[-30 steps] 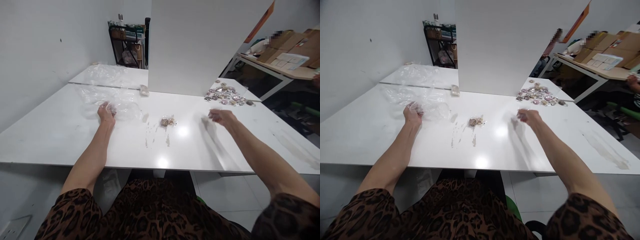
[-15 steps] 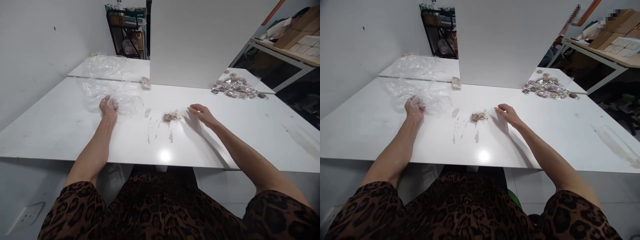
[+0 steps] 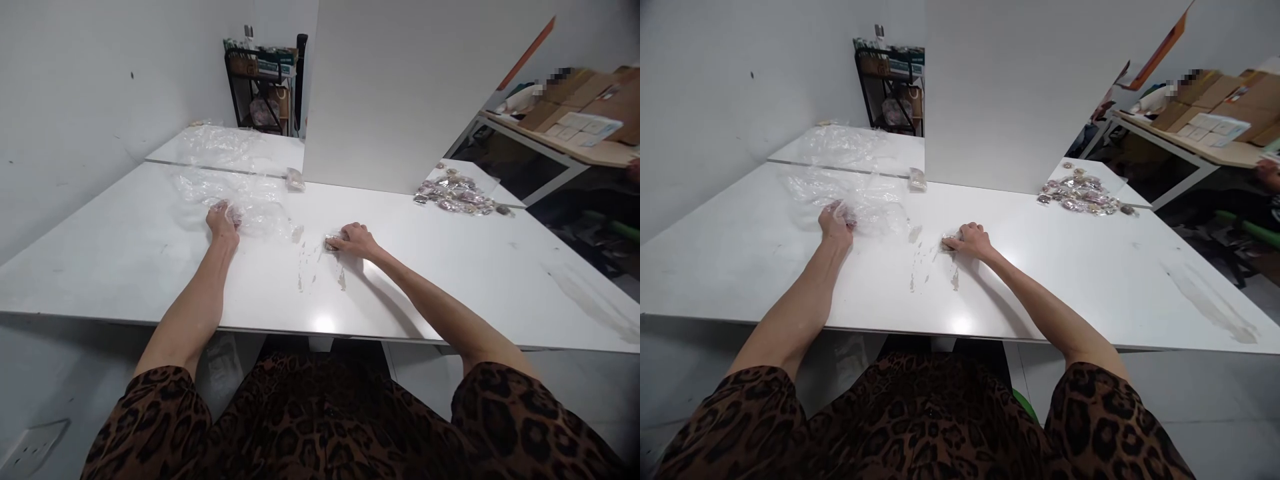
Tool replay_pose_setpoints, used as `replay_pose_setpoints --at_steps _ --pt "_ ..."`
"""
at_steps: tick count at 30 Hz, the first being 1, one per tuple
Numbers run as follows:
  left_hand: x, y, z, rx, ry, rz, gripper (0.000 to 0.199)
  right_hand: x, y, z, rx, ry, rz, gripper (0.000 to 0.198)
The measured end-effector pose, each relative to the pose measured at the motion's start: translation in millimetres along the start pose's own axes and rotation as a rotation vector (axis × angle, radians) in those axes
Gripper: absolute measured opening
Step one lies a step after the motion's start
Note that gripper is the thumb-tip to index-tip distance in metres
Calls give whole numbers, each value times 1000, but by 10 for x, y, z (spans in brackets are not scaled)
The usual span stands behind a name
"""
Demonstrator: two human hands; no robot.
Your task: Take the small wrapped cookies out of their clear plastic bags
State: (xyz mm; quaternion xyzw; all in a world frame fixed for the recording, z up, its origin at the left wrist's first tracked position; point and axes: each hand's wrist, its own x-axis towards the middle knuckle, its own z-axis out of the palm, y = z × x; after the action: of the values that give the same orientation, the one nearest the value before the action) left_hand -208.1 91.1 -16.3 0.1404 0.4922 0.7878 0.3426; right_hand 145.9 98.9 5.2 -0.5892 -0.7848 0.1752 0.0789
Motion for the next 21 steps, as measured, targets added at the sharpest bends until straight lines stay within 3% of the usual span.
replay_pose_setpoints --at_steps 9,16,21 --pt "-95 68 15 15 84 -36 22 -226 -83 84 517 -75 51 41" --pt "-79 81 -12 -2 100 -12 23 -545 54 -34 412 207 -106 35" --pt "-112 106 -3 -14 94 -21 22 -601 248 -81 519 183 -44 32"
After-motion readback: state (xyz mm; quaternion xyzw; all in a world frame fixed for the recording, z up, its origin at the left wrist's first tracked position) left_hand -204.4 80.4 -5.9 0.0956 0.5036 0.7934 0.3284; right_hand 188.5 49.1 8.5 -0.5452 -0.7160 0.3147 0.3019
